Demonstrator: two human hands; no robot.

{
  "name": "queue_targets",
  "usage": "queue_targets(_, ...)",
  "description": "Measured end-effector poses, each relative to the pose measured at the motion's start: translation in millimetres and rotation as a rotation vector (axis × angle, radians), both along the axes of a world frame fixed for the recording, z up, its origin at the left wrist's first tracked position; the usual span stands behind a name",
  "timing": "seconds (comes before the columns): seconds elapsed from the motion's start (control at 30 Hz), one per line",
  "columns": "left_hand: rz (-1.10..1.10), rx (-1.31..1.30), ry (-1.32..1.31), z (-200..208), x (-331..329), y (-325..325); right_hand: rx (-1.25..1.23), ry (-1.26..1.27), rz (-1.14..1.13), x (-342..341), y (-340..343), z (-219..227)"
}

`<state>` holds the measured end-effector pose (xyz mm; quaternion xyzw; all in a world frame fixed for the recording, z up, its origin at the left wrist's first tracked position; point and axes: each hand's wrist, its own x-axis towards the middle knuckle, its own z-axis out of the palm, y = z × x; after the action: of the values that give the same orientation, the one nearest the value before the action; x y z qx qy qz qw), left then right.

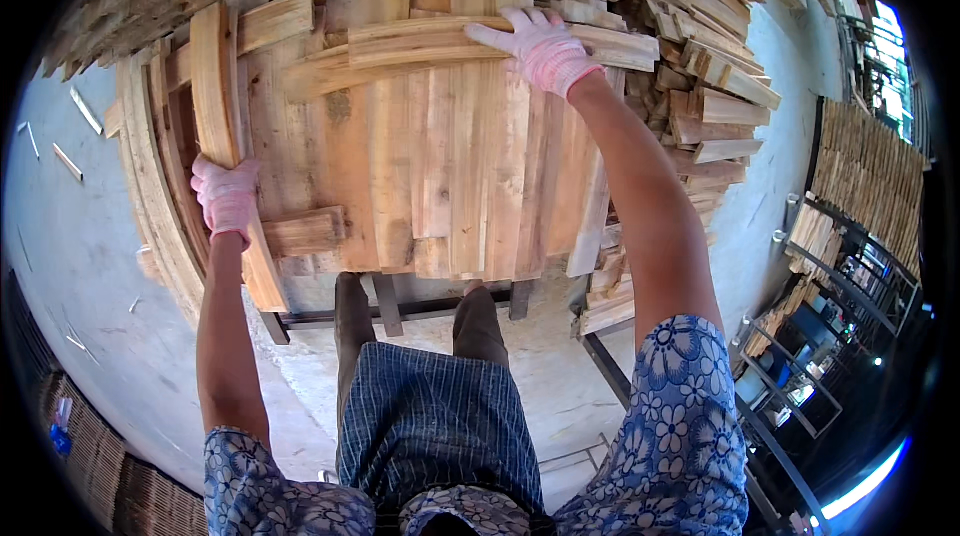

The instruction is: The person stacks wooden planks onto a metal rack in a workshop. They repeatedly pick up planks from a pile on the floor and place them onto the rack, arranging them in layers.

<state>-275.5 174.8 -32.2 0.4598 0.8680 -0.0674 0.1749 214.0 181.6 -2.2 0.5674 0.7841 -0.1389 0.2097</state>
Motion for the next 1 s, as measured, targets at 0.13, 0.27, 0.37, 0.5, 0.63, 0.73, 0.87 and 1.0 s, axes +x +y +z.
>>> queue_targets(0.13, 0.075, 0.061, -0.328, 17.7, -12.7, -8.3, -0.039, 0.003, 0.045, 0.2, 16.4, 6.5)
queue_targets(0.27, 0.378, 0.198, -0.875, 57.4, 13.4, -89.6, -0.102, 0.050, 0.104, -8.1, 21.5, 22.8)
queue_targets(0.37, 0.722, 0.244, -1.379, 71.3, 21.7, -178.2, -0.132, 0.060, 0.067, -21.1, 26.6, 17.0)
queue_targets(0.5, 0.466, -0.057, -1.456, 76.9, 35.6, -311.2, -0.005, 0.168, 0.133, -6.3, 16.7, 6.3)
queue_targets(0.63, 1.379, -0.251, -1.776, 49.2, 88.7, -386.4, 0.137, 0.205, 0.159, -21.2, 12.3, -13.5)
queue_targets(0.73, 1.512, -0.355, -1.812, 10.5, 119.7, -426.5, 0.014, 0.125, 0.116, -38.7, 19.3, 0.7)
queue_targets(0.87, 1.294, -0.308, -1.750, -53.3, 160.1, -402.1, 0.049, 0.103, 0.099, -30.1, 32.2, 11.3)
queue_targets(1.0, 1.336, -0.284, -1.994, -48.6, 192.4, -350.2, 0.102, 0.103, 0.146, -13.1, 21.1, 7.2)
